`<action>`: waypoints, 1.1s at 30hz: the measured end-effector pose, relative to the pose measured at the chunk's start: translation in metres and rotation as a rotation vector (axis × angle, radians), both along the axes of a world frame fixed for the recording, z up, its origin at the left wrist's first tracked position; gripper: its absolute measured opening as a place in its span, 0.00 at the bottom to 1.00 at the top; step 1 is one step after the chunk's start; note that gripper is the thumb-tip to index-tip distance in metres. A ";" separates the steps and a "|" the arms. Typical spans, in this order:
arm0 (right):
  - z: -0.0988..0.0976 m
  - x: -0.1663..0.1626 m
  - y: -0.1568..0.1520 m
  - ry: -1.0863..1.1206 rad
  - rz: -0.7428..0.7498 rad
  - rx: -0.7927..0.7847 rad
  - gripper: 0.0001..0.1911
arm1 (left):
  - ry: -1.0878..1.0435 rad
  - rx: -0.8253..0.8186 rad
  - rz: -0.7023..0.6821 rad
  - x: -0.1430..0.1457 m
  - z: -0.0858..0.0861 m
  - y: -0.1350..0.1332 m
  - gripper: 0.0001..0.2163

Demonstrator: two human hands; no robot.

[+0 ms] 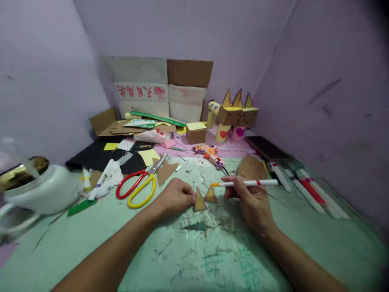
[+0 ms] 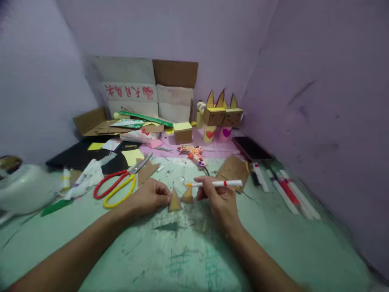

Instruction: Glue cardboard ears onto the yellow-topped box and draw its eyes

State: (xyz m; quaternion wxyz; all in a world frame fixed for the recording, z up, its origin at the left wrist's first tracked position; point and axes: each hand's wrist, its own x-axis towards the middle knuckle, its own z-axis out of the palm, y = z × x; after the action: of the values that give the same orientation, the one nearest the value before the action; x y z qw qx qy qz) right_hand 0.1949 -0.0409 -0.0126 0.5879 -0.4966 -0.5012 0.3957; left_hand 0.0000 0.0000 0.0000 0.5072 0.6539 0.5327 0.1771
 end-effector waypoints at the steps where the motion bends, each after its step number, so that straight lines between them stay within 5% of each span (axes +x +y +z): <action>1: -0.002 -0.003 0.002 -0.013 0.003 0.026 0.18 | 0.000 0.000 -0.003 0.000 0.001 -0.001 0.04; 15: -0.019 -0.010 0.001 -0.170 0.223 0.149 0.08 | -0.049 0.004 0.005 0.000 0.000 -0.001 0.06; 33: -0.019 -0.010 0.000 -0.192 0.236 0.178 0.08 | -0.066 -0.012 0.028 0.002 0.002 -0.003 0.06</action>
State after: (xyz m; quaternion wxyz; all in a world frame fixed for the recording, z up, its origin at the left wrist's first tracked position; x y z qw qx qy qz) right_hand 0.1852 -0.0414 -0.0316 0.5287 -0.4157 -0.6428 0.3666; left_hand 0.0015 -0.0034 0.0018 0.5259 0.6370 0.5259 0.2025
